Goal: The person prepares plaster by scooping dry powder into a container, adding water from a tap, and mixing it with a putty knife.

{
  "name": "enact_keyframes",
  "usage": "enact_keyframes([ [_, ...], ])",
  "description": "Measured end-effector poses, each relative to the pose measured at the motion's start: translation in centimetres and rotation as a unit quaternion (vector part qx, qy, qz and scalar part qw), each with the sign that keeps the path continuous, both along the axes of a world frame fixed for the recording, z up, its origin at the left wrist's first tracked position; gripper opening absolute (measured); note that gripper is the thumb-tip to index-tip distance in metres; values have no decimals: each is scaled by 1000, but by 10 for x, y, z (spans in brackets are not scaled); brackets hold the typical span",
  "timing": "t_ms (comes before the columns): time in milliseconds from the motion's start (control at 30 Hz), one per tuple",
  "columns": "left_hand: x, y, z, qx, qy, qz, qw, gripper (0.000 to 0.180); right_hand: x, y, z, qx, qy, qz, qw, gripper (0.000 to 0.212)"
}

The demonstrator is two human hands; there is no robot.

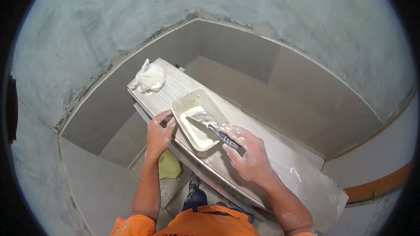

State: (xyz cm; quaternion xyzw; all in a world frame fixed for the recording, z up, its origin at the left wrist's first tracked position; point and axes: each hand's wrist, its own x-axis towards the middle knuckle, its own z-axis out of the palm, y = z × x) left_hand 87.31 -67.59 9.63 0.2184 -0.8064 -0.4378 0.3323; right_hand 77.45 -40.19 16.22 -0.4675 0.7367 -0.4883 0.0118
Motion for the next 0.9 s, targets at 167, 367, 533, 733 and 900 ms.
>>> enact_keyframes([
  [167,-4,-87,9,24,65,-10,998,24,-17,-37,40,155,134,31,978,39],
  [367,-2,-197,21,-107,102,65,987,32,2,-88,117,401,168,14,901,52],
  [533,-39,-252,21,-263,81,15,961,36,-8,-188,136,335,245,112,903,46],
  [733,-54,-243,51,-110,13,-112,988,25,-35,-315,89,384,345,59,855,36],
  [900,-60,-220,64,-65,51,-128,988,16,-60,-336,80,384,371,9,845,14],
])
